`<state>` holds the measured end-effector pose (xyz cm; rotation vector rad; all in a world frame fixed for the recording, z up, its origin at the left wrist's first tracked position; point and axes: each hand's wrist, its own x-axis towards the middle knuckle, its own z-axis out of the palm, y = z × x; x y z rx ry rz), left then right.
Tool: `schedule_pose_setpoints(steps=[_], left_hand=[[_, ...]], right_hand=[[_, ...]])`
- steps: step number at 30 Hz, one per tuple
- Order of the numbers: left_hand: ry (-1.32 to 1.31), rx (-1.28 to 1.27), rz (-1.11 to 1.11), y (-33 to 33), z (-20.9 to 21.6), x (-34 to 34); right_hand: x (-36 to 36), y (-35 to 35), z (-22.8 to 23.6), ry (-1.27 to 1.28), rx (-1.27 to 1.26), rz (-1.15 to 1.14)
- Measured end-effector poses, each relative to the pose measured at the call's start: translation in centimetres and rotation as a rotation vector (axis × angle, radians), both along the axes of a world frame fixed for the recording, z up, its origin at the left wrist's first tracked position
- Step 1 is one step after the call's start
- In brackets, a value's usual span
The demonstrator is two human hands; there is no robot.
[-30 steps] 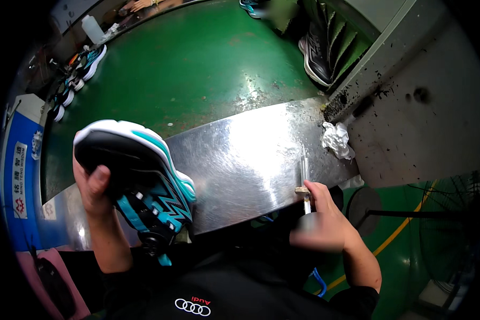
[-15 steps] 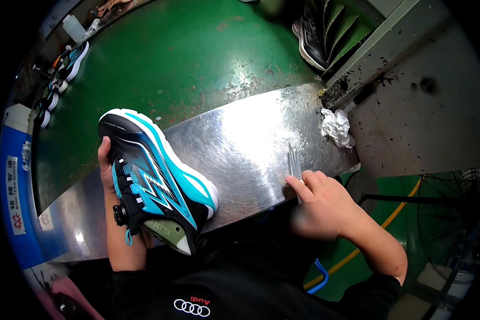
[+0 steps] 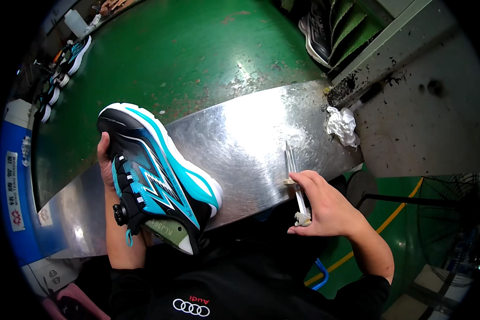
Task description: The person applies adhesive to the rear sole area of multiple athletic shoes using a large syringe, then places each shoe back onto a conveyor belt.
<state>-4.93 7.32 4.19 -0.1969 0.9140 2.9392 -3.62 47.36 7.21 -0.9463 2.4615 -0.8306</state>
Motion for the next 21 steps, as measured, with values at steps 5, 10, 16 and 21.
schedule_pose_setpoints(steps=[5,10,16,21], left_hand=[[-0.009,-0.002,-0.003,0.2,-0.3,-0.1],[0.078,0.017,-0.06,0.7,0.1,0.2],[0.026,-0.156,0.002,0.7,0.5,0.9],[0.215,-0.242,0.077,1.9,1.7,2.3]], right_hand=[[0.9,1.6,-0.5,-0.327,-0.287,-0.126],[1.7,1.9,-4.3,-0.841,-1.087,-0.489],[3.9,2.4,-3.4,-0.858,-1.277,-0.637],[3.7,0.3,-0.9,-0.874,-1.389,-0.238]])
